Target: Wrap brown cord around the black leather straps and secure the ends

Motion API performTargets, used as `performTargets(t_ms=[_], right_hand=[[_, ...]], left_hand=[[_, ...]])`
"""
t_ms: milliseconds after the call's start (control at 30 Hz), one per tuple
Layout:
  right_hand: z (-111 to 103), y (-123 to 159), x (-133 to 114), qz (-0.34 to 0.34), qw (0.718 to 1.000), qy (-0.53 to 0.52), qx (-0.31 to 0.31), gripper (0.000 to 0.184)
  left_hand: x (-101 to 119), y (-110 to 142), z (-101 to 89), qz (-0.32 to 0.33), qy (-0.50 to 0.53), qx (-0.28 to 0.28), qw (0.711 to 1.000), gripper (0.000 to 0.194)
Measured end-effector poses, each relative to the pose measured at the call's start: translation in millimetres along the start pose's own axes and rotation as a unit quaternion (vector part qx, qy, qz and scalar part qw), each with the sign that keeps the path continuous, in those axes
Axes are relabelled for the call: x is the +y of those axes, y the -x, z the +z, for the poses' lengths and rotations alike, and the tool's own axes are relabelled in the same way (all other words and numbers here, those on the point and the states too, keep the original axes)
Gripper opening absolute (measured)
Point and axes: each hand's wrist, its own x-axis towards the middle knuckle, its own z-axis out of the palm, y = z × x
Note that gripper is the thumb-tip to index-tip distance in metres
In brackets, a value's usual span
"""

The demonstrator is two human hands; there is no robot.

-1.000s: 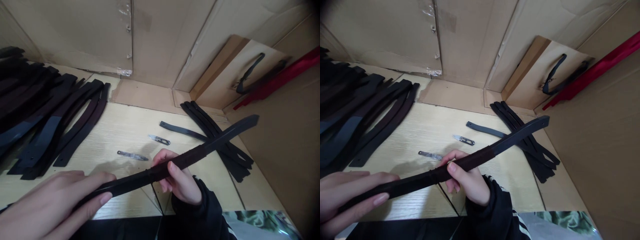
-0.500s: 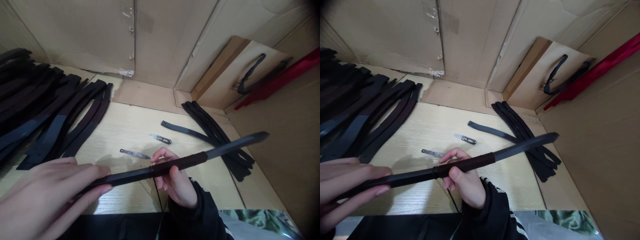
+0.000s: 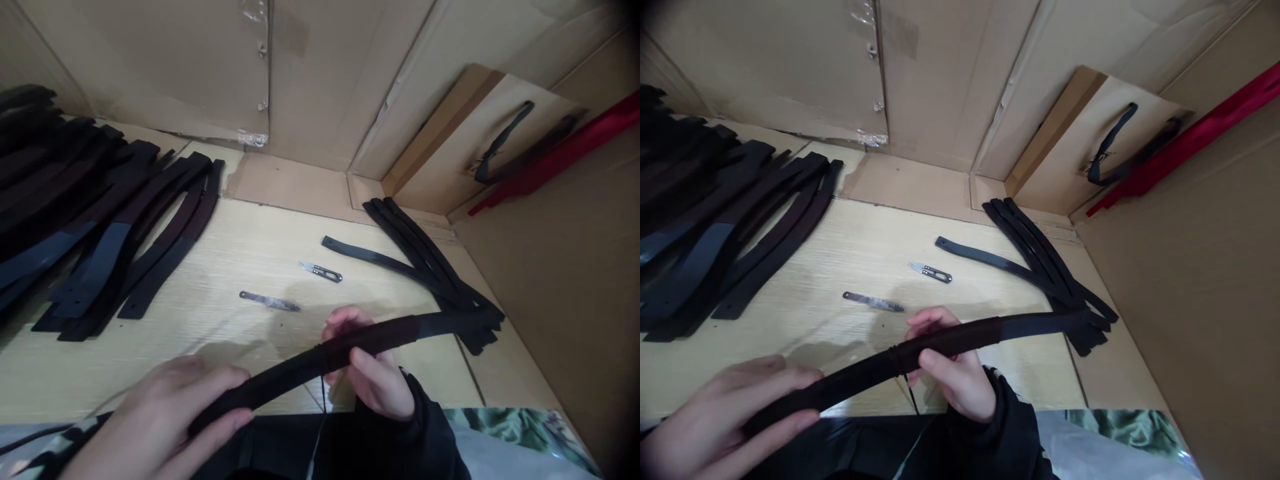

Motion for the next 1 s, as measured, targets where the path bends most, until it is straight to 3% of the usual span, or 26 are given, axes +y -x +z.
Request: performTargets(t_ms=[100,133,200,267,367,433,533,633,733,1000], right_hand=[[-2,7,-6,-0.012,0.999,0.014,0.045,0.044],[-2,9,-9,-0.009,0.998,0.025,0.062,0.046],[-2,16,-14,-0.008,0.995,0.05,0.09,0.046],[-1,22,-20,-0.032,0.987,0.083,0.134,0.042],[2,27,-28,-0.073,0.967,0.129,0.207,0.028],[4,27,-33,-0.081,0.962,0.138,0.224,0.02],[6,25,-40,-0.091,0.97,0.116,0.195,0.019],[6,24,-45,-0.093,0.982,0.086,0.143,0.022],[4,26,-48,-0.08,0.988,0.089,0.099,0.024],[4,26,-55,-0.156,0.952,0.17,0.201,0.033]], left_hand=[[13,-2,18.9,0.064,-0.046,0.041,0.996,0.014],[18,-3,24.7,0.088,-0.057,0.081,0.991,0.016],[27,-5,33.2,0.095,-0.048,0.121,0.987,0.019],[32,-9,36.3,0.063,0.021,0.095,0.993,0.014],[32,-15,31.6,-0.043,0.203,-0.033,0.978,0.013],[31,-20,24.5,-0.126,0.344,-0.147,0.919,0.02],[30,-25,13.4,-0.226,0.496,-0.283,0.789,0.024],[30,-26,7.6,-0.276,0.578,-0.295,0.709,0.03],[31,-23,10.8,-0.269,0.651,-0.286,0.65,0.037],[35,-27,24.6,-0.207,0.798,-0.347,0.447,0.04]])
